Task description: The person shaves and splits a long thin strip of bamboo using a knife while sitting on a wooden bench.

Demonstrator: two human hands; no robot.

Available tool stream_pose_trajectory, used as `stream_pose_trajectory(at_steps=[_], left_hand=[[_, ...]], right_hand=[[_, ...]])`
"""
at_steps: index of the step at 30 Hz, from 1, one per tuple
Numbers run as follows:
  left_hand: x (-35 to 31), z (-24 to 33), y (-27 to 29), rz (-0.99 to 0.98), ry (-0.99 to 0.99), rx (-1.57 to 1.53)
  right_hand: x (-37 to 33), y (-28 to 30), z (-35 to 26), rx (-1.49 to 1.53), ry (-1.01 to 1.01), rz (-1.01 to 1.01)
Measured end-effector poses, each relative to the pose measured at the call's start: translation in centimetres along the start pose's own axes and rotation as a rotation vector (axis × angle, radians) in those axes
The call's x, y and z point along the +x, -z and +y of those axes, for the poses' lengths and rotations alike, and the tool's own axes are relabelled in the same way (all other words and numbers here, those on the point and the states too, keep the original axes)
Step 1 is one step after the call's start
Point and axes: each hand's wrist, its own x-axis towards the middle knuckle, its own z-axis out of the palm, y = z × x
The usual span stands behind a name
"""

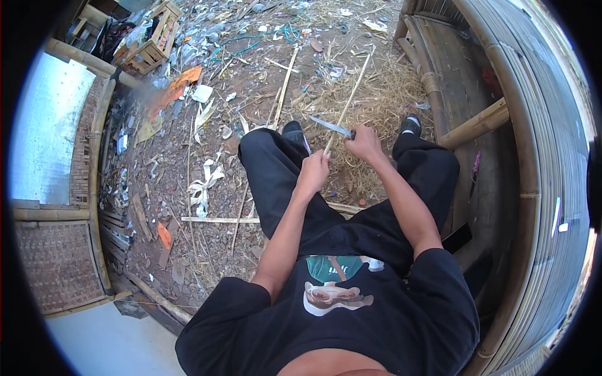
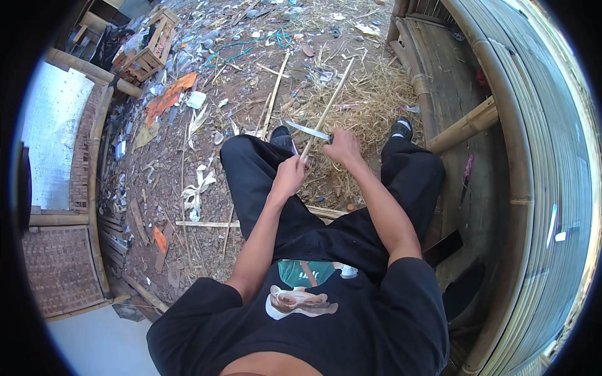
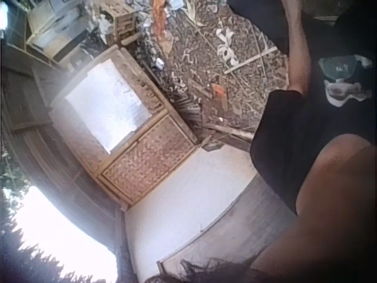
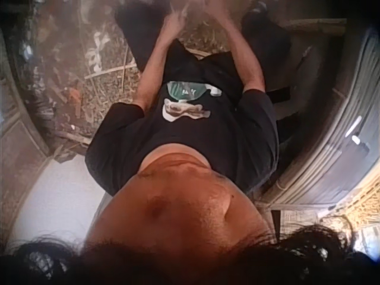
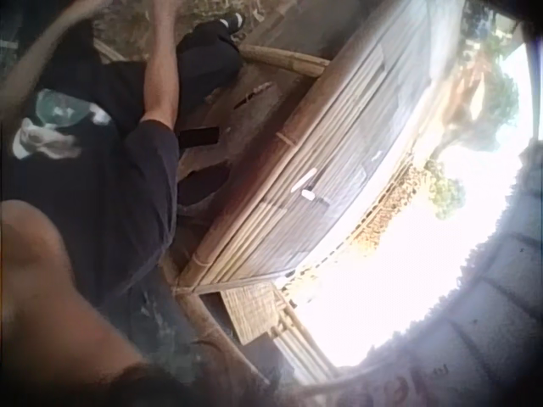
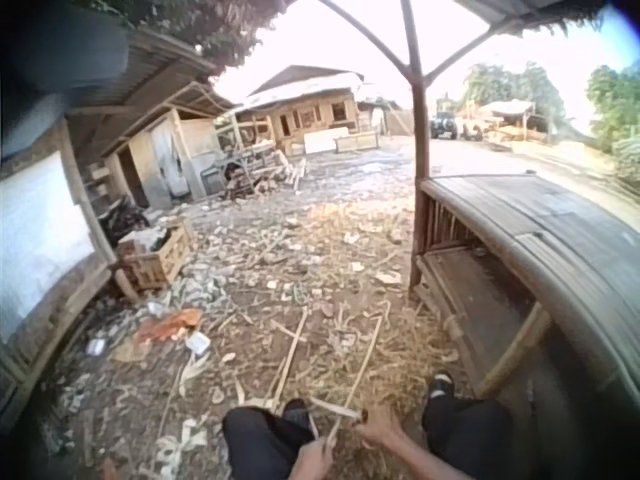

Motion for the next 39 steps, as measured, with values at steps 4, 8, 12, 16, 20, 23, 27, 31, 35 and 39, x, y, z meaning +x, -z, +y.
stream_pose_trajectory(at_steps=[4,8,12,16,20,23,27,31,35,39], left_hand=[[0.3,0.4,-0.7,0.039,0.039,0.014],[1.1,0.1,-1.2,0.08,0.021,0.018],[1.1,-0.1,-1.6,0.081,0.074,0.015],[0.5,0.8,-1.5,0.058,0.12,0.052],[-0.1,0.0,-1.4,0.04,0.115,0.104],[-0.4,0.5,-1.0,0.026,0.155,0.128],[-1.3,0.3,-0.7,0.056,0.088,0.162],[-1.2,0.6,0.4,0.021,0.151,0.18],[-6.2,2.0,-0.8,-0.075,0.132,0.198],[-6.6,-0.1,0.6,-0.031,0.136,0.14]], right_hand=[[-1.5,-1.7,-1.0,-0.032,0.076,-0.008],[-2.4,-3.4,-1.3,-0.088,0.098,-0.008],[-3.6,-3.7,-2.6,0.007,0.026,0.03],[-2.2,-5.5,-0.7,-0.059,0.022,0.057],[-2.6,-6.8,-1.0,-0.112,-0.006,0.08],[-1.9,-6.9,-0.7,-0.111,0.003,0.093],[-1.4,-6.7,-0.1,-0.048,-0.03,0.09],[-0.6,-6.9,-1.1,-0.053,-0.084,0.083],[2.7,-4.5,5.6,-0.022,-0.406,0.101],[2.9,-3.6,4.2,0.007,-0.37,0.063]])
